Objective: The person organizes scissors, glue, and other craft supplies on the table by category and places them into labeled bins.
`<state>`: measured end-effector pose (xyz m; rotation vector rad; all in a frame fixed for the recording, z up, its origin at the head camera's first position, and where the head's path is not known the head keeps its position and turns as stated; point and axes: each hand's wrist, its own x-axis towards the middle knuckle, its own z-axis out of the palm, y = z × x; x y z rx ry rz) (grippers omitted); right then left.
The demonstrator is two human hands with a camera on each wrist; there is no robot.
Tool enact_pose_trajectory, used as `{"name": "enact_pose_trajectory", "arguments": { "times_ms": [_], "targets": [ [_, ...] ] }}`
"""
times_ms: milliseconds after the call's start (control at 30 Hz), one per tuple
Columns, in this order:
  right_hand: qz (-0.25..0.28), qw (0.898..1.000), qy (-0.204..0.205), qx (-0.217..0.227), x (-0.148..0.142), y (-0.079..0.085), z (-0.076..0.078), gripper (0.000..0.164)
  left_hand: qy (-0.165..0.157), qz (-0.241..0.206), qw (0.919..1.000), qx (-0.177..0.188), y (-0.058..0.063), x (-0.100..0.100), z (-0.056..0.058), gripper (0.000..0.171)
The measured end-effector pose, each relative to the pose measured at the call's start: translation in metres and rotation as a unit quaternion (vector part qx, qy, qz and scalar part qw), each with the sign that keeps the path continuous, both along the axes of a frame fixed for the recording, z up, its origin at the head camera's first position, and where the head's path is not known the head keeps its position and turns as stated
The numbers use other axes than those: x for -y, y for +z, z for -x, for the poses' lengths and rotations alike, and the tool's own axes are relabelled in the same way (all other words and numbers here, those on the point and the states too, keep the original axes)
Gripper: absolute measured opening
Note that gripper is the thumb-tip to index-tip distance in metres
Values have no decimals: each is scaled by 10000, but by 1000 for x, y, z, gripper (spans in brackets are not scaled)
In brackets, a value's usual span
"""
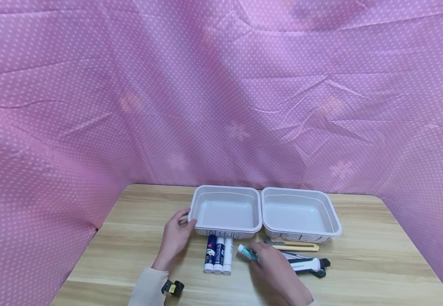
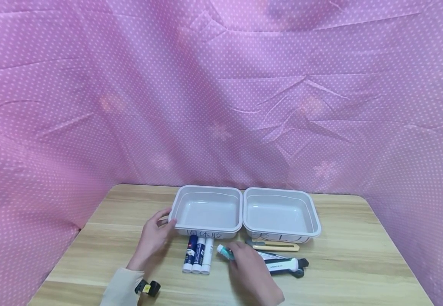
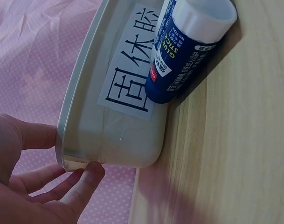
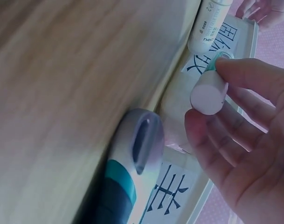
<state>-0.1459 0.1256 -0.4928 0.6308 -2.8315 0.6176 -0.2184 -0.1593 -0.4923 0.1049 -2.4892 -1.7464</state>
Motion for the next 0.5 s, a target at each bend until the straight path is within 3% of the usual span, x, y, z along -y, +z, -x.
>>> {"name": "enact_pose_trajectory", "arguments": {
  "times_ms": [200,500],
  "targets": [
    [118,9997,-61,-194,0,5,-4,29,13,-33,10000,4,1,1,0,49],
    [183,9988,-80,-450,0,15,-4,27,-8,-10,10000,-21,-1,2,1,50]
  ]
}}
